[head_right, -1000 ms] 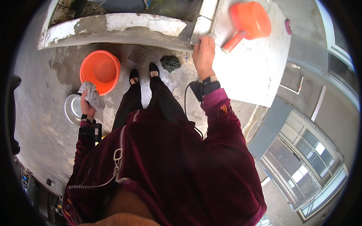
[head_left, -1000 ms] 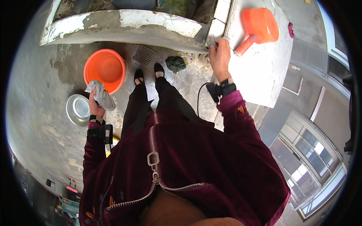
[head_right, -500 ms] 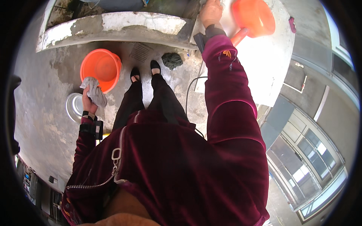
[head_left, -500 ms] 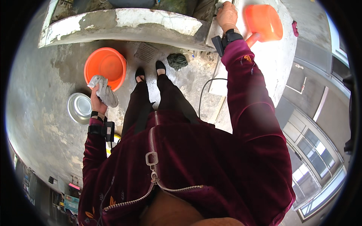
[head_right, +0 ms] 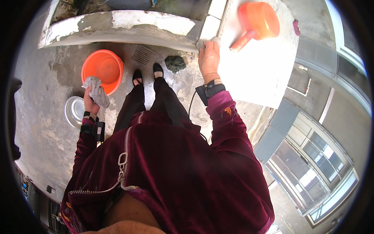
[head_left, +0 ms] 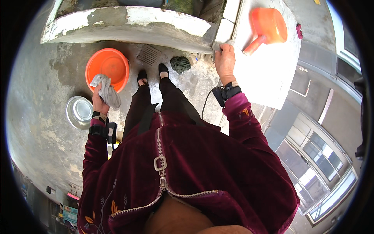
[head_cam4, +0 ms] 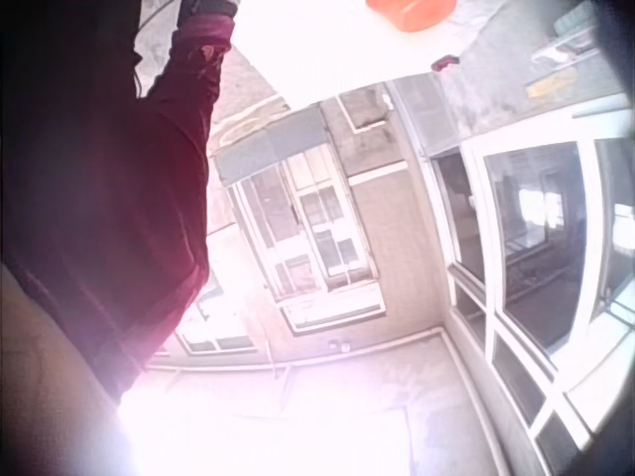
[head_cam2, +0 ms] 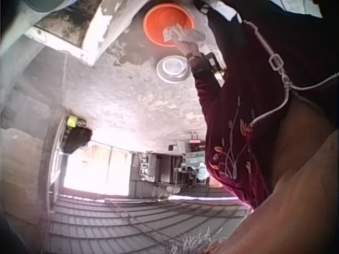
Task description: The person repeatedly wipes a concrete ledge and surrounding area with a cloth, periodically refilling water from a bucket using a ladle. They also wring out the cloth in a metal basin and continue wiping the same surfaces throughout the clip.
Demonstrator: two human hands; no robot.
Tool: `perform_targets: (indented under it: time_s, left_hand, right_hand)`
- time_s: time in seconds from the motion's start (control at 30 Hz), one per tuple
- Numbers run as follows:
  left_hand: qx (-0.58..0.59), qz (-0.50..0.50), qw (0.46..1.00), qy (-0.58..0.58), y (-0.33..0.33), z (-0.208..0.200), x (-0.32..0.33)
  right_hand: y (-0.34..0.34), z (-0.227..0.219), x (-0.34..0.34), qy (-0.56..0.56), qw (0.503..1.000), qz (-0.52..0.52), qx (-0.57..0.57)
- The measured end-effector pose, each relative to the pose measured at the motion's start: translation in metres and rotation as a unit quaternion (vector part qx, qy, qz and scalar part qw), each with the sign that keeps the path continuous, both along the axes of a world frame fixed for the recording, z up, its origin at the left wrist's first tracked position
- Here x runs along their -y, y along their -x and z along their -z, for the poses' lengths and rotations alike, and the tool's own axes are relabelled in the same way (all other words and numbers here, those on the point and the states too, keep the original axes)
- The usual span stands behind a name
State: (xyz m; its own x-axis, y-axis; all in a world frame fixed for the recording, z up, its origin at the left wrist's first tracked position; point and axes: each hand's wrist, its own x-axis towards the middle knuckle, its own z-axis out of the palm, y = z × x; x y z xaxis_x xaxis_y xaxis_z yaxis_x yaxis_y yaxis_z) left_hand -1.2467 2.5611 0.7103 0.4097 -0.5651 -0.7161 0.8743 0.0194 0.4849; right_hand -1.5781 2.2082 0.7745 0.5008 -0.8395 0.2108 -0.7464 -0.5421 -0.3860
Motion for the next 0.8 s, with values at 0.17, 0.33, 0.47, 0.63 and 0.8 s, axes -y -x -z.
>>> perform_targets:
  time_s: [0.17,0.33,0.47,0.63,0.8]
  left_hand:
    - [0.015,-0.017,1.0,-0.015,-0.001,0.009,-0.009]
    - [-0.002,-0.015,0.999,-0.049,0.0,0.007,-0.008]
    - [0.014,0.001,1.0,-0.013,0.003,0.0,0.0]
    - [0.008,0.008,0.999,-0.042,0.005,-0.003,0.006]
    - [0.005,0.016,0.999,-0.045,0.008,-0.004,0.007]
  right_hand:
    - [0.001,0.015,0.008,0.036,0.999,0.005,0.033]
    - [0.001,0.016,0.014,0.044,0.998,0.002,0.038]
    - [-0.01,0.018,0.038,0.047,0.997,0.016,0.065]
    - [-0.037,0.036,0.134,0.119,0.993,-0.008,0.013]
    - [-0.061,0.051,0.219,0.08,0.994,0.027,-0.065]
